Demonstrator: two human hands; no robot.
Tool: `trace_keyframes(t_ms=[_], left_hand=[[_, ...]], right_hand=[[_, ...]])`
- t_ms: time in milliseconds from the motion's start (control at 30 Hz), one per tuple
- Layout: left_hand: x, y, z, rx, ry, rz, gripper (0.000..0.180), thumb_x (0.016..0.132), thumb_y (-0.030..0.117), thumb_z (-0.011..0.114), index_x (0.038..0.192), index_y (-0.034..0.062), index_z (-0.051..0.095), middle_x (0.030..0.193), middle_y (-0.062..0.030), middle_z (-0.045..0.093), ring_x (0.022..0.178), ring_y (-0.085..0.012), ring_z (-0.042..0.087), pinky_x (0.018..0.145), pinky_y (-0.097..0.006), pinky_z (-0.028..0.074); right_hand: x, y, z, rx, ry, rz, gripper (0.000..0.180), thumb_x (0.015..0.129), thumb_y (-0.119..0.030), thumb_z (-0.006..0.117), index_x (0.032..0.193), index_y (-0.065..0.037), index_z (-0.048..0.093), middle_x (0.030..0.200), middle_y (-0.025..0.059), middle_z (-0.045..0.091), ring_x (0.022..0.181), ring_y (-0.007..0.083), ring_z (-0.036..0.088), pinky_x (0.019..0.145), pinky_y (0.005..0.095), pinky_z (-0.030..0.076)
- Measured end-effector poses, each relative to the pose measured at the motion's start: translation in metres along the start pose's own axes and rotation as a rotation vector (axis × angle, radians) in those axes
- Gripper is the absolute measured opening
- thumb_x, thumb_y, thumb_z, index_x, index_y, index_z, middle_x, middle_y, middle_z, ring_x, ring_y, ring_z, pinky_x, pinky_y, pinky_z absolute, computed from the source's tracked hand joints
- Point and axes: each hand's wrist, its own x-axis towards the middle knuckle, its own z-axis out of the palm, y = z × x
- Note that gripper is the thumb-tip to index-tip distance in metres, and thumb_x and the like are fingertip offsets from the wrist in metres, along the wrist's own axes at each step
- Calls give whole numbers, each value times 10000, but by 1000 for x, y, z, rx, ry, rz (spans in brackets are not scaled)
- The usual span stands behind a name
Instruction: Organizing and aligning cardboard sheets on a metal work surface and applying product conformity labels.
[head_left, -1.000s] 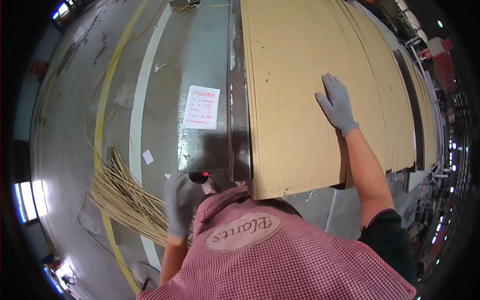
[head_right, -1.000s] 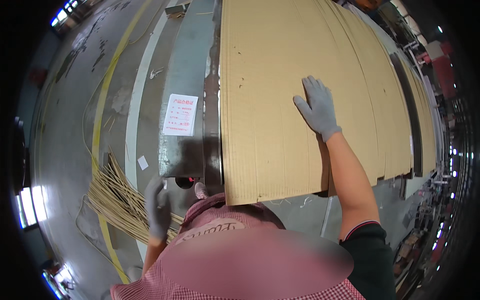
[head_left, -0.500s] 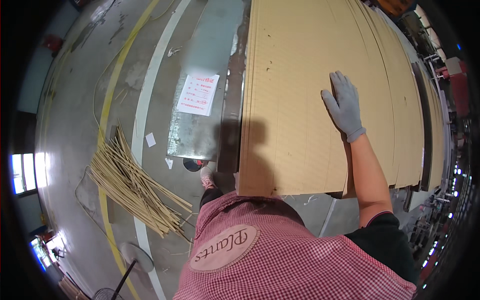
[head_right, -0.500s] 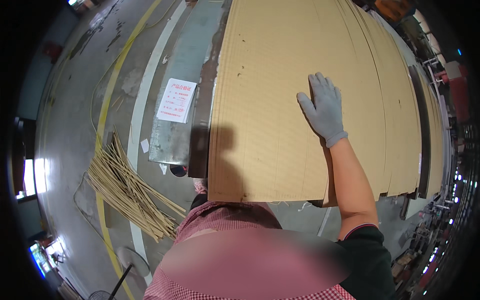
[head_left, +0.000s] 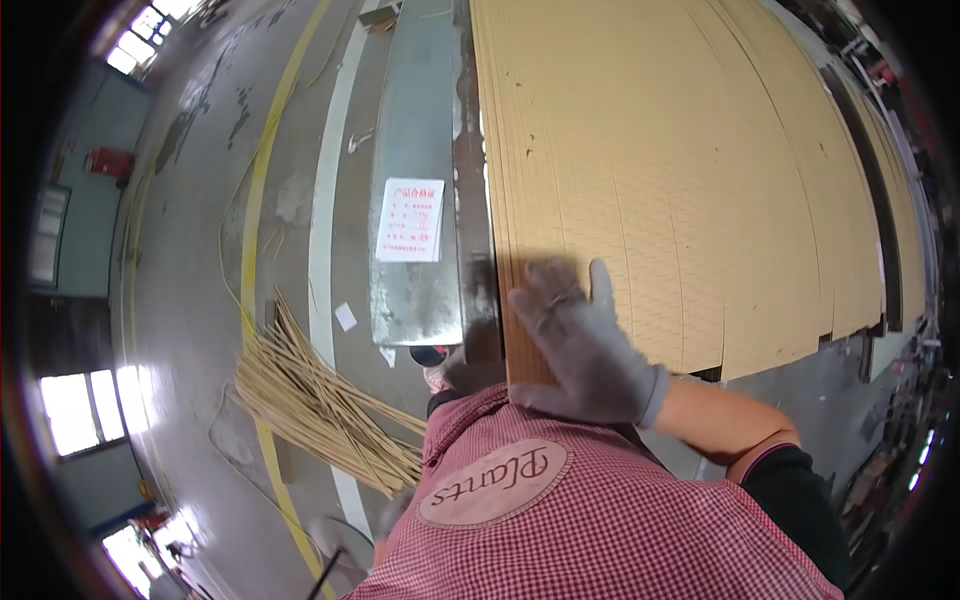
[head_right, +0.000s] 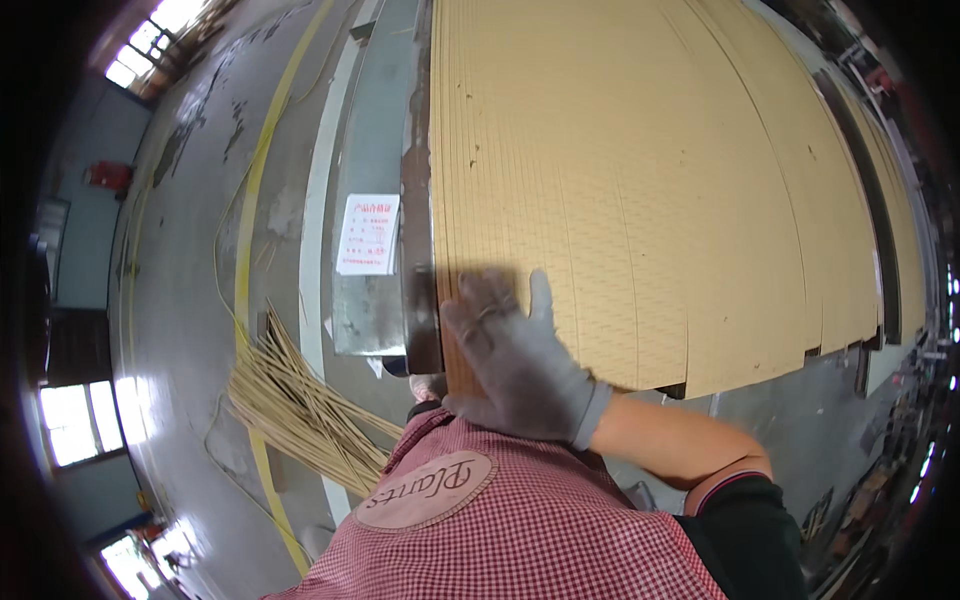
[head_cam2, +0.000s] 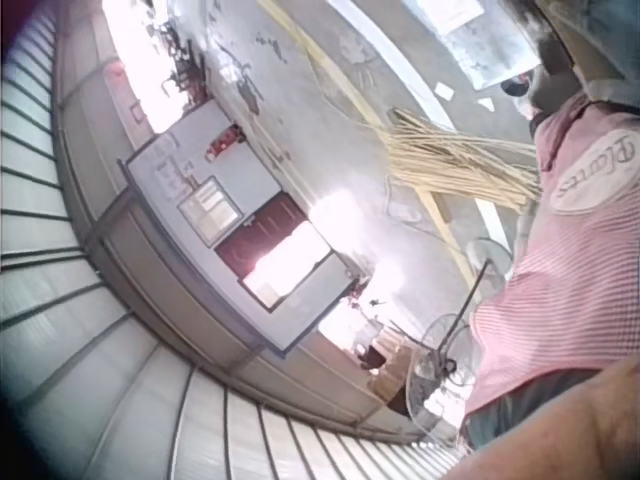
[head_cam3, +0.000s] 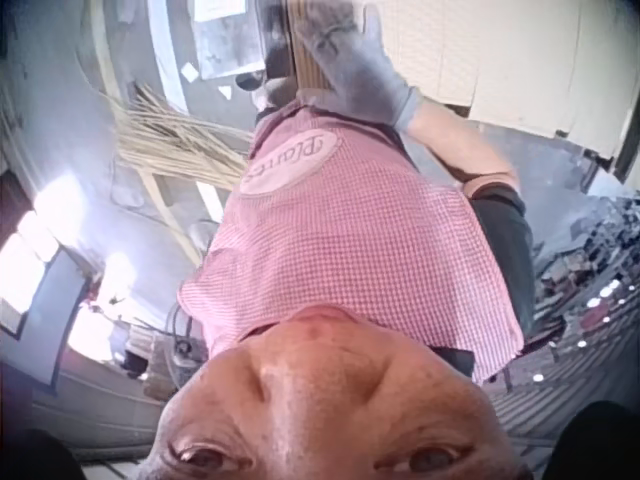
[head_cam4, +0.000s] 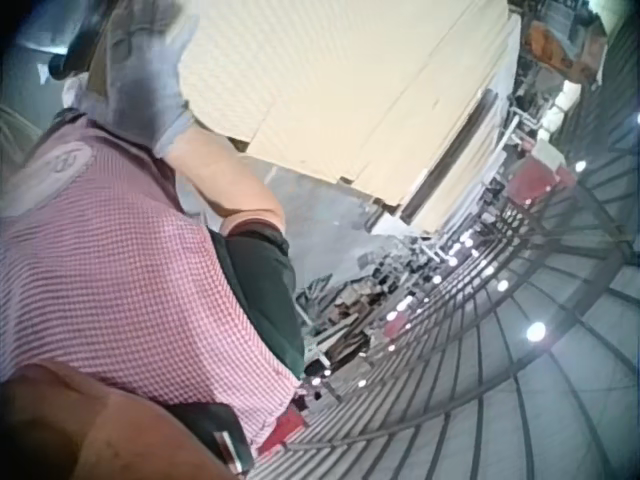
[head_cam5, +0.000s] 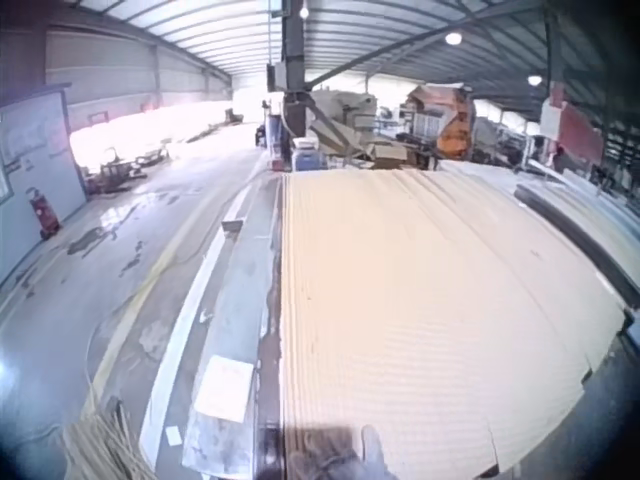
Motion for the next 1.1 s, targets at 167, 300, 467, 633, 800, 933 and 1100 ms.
trace_keyframes(t_ms=[167, 300, 467, 633, 800, 933, 1100], left_hand=[[116, 128, -139, -234, 308, 519, 334, 842, 142, 574, 1133, -20, 546, 1095, -179, 590, 1049, -310, 547, 913, -370, 418], [131, 238, -219, -36, 214, 1130, 337, 851, 99, 552, 1160, -35, 538, 1156, -159, 572, 1119, -265, 517, 960, -333, 387], [139, 349, -230, 45, 20, 1545, 379, 713, 66, 616, 1078, -12, 551, 1117, -192, 561, 1094, -388, 501, 938, -433, 406], [162, 435, -201, 149, 350, 1815, 476, 762, 177, 608, 1153, -69, 494, 1184, -246, 512, 1154, -441, 429, 990, -473, 343], [188, 493, -183, 369, 306, 1697, 672, 830, 319, 556, 1290, -112, 323, 1315, -291, 365, 1232, -466, 302, 1055, -523, 180], [214, 530, -203, 362, 260, 1631, 698, 843, 331, 555, 1318, -112, 298, 1337, -294, 353, 1272, -472, 266, 1076, -519, 151], [284, 584, -224, 287, 268, 1660, 743, 850, 379, 562, 1348, -92, 274, 1386, -290, 308, 1319, -472, 199, 1087, -530, 123]], right_hand=[[31, -28, 26, -189, 50, 280, 651, 749, -265, 598, 1261, 84, 400, 1344, 286, 315, 1221, 442, 333, 907, 693, 205], [69, -16, 46, -461, 157, 432, 623, 769, -227, 571, 1292, 40, 364, 1332, 270, 328, 1207, 435, 354, 888, 685, 242], [117, 15, 40, -533, 272, 743, 479, 798, -226, 538, 1210, -7, 430, 1297, 186, 398, 1206, 345, 379, 872, 707, 273], [139, 10, 59, -535, 326, 781, 477, 813, -206, 533, 1247, -38, 427, 1323, 159, 412, 1254, 351, 354, 924, 708, 221], [133, 12, 53, -482, 353, 810, 497, 799, -218, 543, 1246, -29, 436, 1327, 165, 413, 1264, 358, 346, 947, 693, 202], [137, 6, 50, -460, 341, 835, 500, 780, -215, 546, 1231, -18, 458, 1313, 175, 422, 1255, 359, 356, 965, 671, 204], [146, 4, 34, -383, 317, 899, 505, 770, -229, 547, 1219, -8, 480, 1300, 195, 442, 1226, 374, 388, 1014, 622, 197]])
